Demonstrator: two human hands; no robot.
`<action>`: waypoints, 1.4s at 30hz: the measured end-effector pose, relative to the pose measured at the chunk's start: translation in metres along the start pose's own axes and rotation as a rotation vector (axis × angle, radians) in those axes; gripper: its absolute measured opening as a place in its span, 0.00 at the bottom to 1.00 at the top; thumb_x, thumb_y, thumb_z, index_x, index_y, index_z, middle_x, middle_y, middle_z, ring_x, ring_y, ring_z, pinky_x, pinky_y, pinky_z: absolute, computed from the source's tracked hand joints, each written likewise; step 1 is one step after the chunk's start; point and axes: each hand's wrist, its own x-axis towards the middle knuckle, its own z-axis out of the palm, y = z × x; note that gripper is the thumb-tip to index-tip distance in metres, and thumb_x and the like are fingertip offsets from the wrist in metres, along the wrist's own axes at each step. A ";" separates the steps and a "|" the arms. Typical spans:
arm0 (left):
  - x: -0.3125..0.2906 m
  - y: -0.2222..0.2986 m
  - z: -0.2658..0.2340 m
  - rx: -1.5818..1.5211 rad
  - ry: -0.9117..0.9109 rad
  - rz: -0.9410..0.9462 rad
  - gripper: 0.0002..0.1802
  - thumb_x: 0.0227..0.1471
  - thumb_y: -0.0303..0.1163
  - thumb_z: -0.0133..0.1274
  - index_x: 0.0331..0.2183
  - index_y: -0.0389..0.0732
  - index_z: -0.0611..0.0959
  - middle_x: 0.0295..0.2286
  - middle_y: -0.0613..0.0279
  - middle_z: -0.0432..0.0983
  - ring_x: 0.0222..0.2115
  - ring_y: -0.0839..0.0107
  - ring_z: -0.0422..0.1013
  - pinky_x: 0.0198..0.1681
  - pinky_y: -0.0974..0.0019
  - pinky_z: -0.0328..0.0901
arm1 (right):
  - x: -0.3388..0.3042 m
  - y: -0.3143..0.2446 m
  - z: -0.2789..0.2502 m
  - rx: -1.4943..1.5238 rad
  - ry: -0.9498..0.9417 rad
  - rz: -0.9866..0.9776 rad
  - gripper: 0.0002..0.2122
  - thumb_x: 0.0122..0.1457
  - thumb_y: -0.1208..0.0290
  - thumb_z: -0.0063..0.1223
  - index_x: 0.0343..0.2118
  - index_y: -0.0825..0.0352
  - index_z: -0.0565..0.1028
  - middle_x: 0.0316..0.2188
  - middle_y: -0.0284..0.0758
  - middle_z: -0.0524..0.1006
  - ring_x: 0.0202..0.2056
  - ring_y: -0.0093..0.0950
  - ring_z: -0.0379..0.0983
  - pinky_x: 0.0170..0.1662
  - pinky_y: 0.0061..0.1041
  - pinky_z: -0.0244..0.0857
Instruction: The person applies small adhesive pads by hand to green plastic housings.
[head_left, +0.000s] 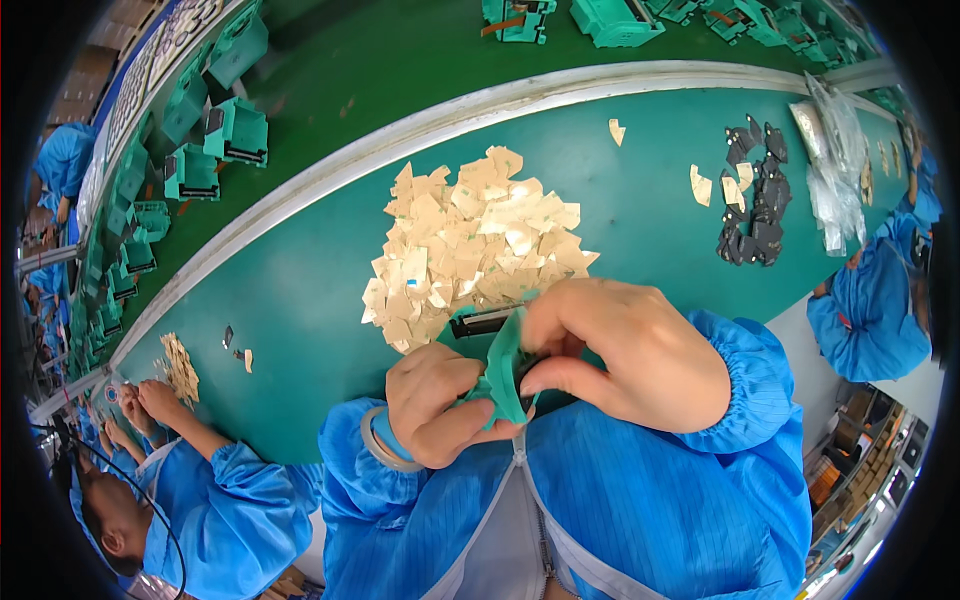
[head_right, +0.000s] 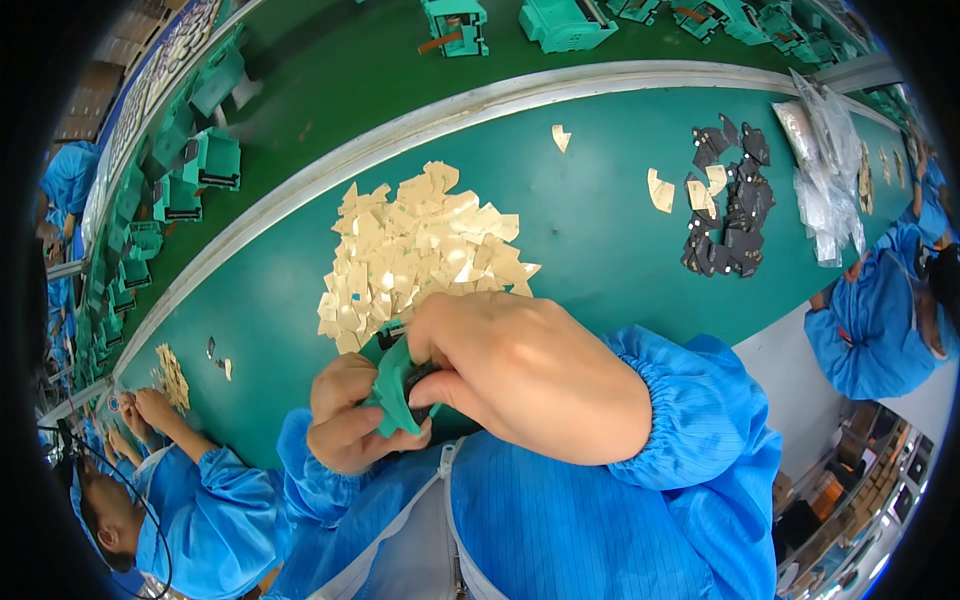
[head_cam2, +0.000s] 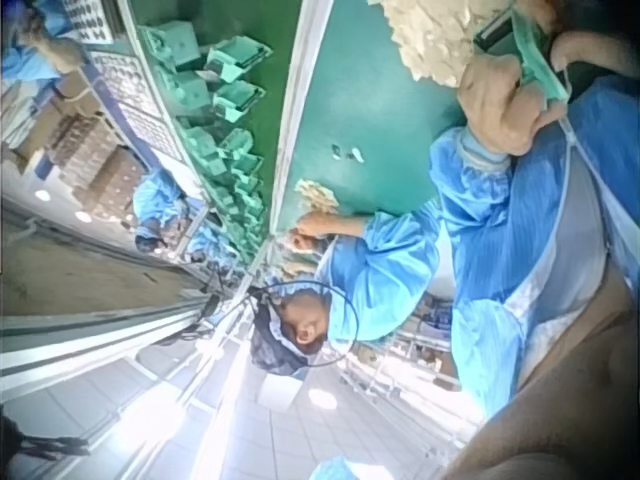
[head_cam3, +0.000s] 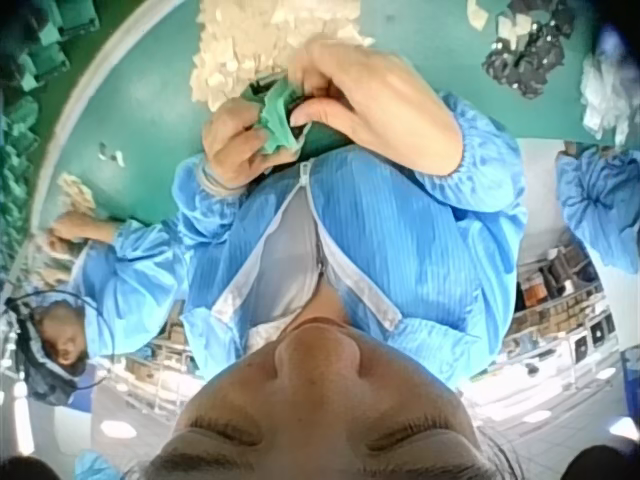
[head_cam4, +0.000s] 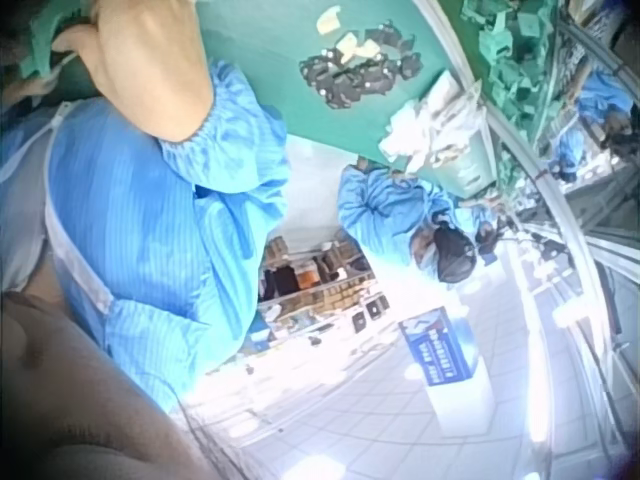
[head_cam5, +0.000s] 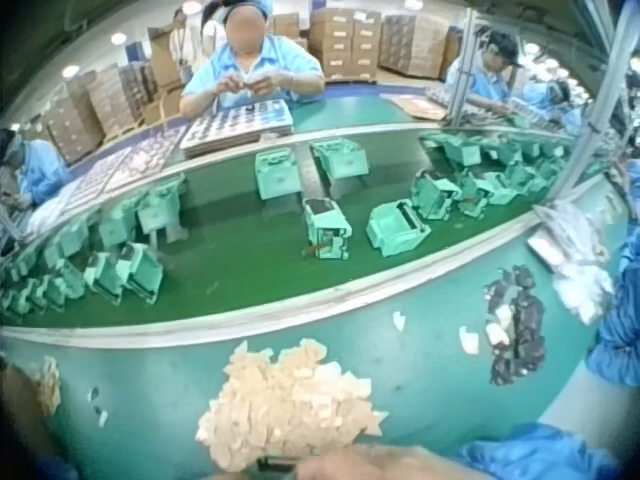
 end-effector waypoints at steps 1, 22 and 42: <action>0.000 0.000 -0.002 -0.001 -0.001 0.009 0.24 0.29 0.38 0.67 0.27 0.43 0.71 0.25 0.59 0.69 0.17 0.66 0.66 0.15 0.69 0.57 | 0.001 -0.001 -0.002 -0.005 0.007 -0.003 0.12 0.44 0.74 0.59 0.28 0.68 0.66 0.20 0.37 0.68 0.25 0.38 0.68 0.27 0.31 0.61; -0.012 -0.012 -0.010 -0.309 0.162 0.014 0.30 0.33 0.31 0.67 0.39 0.42 0.68 0.27 0.53 0.71 0.22 0.60 0.70 0.20 0.63 0.62 | 0.013 0.012 0.022 0.694 -0.274 0.262 0.18 0.48 0.74 0.59 0.42 0.68 0.67 0.37 0.32 0.70 0.41 0.20 0.65 0.45 0.19 0.58; 0.036 0.004 -0.072 -0.131 0.019 -0.414 0.14 0.45 0.27 0.54 0.38 0.40 0.78 0.29 0.58 0.68 0.31 0.64 0.68 0.35 0.69 0.63 | 0.027 0.017 0.017 0.825 0.285 0.162 0.12 0.60 0.72 0.41 0.43 0.72 0.66 0.36 0.40 0.73 0.39 0.29 0.70 0.46 0.27 0.62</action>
